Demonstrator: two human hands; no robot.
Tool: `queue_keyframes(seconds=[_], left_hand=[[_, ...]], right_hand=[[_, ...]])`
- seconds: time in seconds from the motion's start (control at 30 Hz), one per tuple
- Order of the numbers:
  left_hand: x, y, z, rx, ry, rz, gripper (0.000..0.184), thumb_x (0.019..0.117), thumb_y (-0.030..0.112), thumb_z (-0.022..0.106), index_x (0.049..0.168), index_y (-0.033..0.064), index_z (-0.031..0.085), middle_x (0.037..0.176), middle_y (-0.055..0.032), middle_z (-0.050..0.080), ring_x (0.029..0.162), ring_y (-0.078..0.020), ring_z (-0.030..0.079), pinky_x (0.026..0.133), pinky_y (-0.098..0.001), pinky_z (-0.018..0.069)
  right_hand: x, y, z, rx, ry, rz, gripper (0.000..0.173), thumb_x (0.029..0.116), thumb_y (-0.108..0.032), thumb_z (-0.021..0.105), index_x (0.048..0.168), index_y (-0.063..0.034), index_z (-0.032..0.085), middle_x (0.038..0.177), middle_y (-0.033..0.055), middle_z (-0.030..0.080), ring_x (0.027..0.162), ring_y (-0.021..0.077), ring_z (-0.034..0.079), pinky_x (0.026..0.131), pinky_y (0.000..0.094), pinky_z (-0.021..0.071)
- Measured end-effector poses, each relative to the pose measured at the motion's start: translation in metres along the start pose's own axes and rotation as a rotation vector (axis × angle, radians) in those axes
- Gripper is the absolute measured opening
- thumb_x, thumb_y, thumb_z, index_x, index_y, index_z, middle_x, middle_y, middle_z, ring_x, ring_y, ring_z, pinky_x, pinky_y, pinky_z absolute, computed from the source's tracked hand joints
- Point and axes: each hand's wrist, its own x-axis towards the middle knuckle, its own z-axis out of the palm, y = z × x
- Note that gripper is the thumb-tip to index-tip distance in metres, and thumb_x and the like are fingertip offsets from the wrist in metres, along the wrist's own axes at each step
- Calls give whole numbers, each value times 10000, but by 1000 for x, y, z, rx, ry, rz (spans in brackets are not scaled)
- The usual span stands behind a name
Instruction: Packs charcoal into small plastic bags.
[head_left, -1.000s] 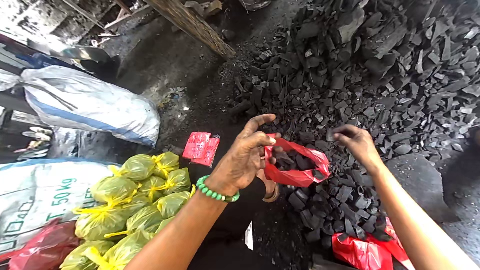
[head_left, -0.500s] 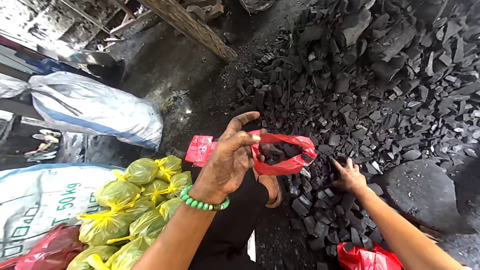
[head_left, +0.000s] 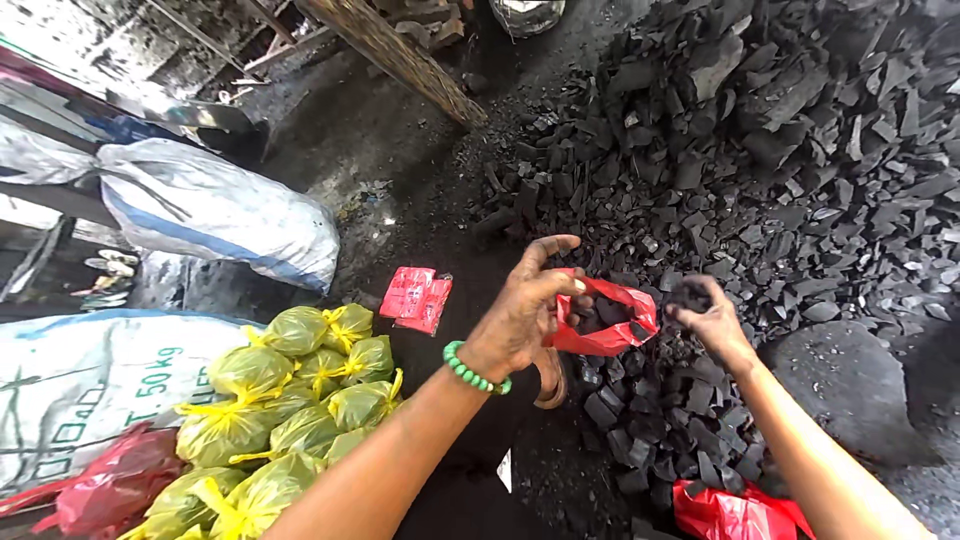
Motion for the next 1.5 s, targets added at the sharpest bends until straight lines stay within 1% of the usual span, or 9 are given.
queue_keyframes(seconds=[0.27,0.43,0.63,0.83,0.93,1.07,1.17,1.23,1.5], left_hand=[[-2,8,14,-101,-12,14,548,952,113,448,1488,197,371,1019,-91,620,710,-129,634,583,-243,531],[4,3,6,-99,-2,-9,447,1006,148,415,1450,192,414,906,-62,606,676,-142,624,561,-256,521],[-1,12,8,-122,8,0,399,1028,159,400,1424,204,400,891,-42,609,661,-125,608,558,-255,508],[5,12,-2,-51,79,69,480,986,113,453,1459,186,406,1001,-68,599,708,-133,621,587,-255,527],[6,11,-8,-46,111,66,494,984,98,458,1465,195,413,1071,-91,600,738,-142,629,587,-252,527],[6,11,-14,-30,130,55,500,970,101,453,1461,184,408,1087,-84,611,762,-135,636,618,-249,531],[5,10,-20,2,140,67,504,957,100,466,1453,172,413,1093,-69,611,787,-123,644,648,-252,544],[7,9,-25,17,135,75,520,945,103,471,1456,174,410,1089,-59,615,786,-114,649,657,-248,553],[11,5,-32,45,125,86,537,943,75,475,1469,149,396,1099,-91,610,756,-119,645,633,-243,554]], right_hand=[[-9,-101,53,-451,-298,-825,544,694,-68,854,1220,-81,715,1268,318,578,967,447,687,703,558,599],[12,-123,16,-937,-850,-383,681,848,-173,825,1466,-325,581,1613,206,377,1333,474,522,993,687,465],[-2,-172,-9,-1380,-793,-55,320,965,-14,632,1263,-102,707,1229,236,676,1146,484,630,914,691,480],[27,-103,-27,-72,-229,-318,205,965,-50,569,1131,30,660,1047,102,705,931,140,694,880,367,594],[29,-25,-24,-202,-182,-100,301,900,39,669,1191,93,614,1131,245,661,999,326,670,892,519,562],[-20,65,11,-776,-567,155,1049,626,-267,1004,1533,-132,495,1652,312,207,1460,613,231,1069,849,217],[-61,-19,25,-1106,-837,410,906,957,-310,741,1659,-156,188,1709,251,8,1543,521,102,1184,703,179],[-61,25,20,-1131,-697,130,777,856,-275,820,1539,-125,482,1531,352,399,1324,579,463,951,718,464],[2,67,-1,-693,-540,202,395,871,-82,799,1253,-55,700,1348,288,581,1182,479,602,995,664,476]])
